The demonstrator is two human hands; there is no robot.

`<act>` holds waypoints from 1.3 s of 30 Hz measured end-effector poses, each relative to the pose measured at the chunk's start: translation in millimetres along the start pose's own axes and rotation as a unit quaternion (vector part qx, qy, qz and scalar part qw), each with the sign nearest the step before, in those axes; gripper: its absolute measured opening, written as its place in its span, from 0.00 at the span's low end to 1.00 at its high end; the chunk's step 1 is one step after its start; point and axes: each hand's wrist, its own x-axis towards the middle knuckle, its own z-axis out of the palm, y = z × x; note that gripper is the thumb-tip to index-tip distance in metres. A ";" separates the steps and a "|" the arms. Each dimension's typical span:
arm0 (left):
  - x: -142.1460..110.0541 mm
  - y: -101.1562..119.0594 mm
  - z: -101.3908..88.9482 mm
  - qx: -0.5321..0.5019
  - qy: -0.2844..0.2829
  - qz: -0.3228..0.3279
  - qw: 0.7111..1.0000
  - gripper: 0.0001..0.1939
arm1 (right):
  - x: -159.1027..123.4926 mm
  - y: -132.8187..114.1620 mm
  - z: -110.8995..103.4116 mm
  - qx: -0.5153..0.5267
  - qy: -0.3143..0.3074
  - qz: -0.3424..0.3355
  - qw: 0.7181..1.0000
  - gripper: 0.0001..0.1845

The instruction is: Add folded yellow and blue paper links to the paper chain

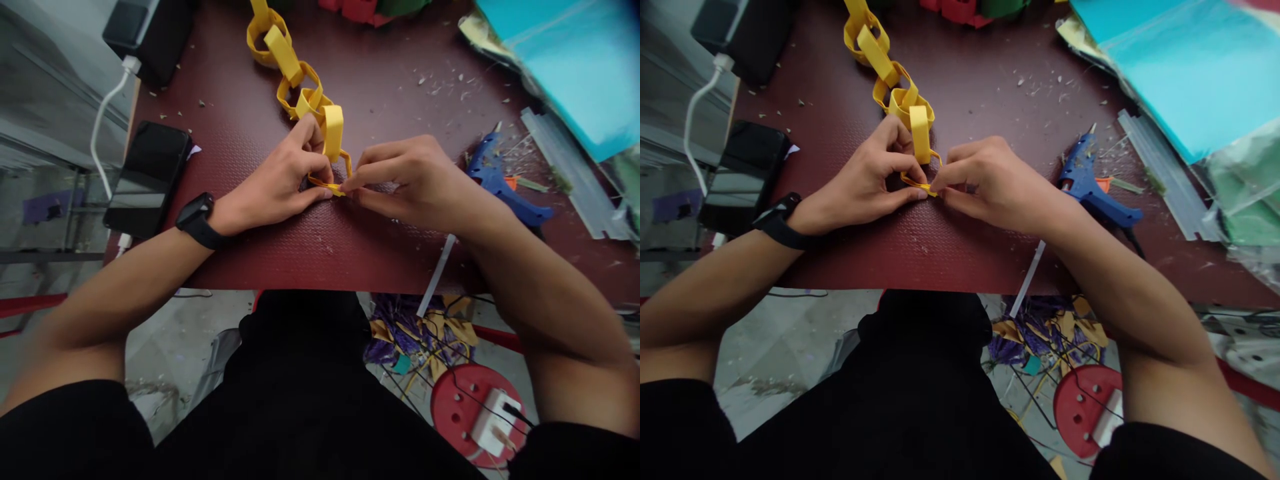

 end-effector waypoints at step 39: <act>-3.8 12.8 -1.0 0.090 0.014 0.027 0.995 0.06 | -1.0 1.0 22.7 -0.230 0.008 0.026 0.973 0.25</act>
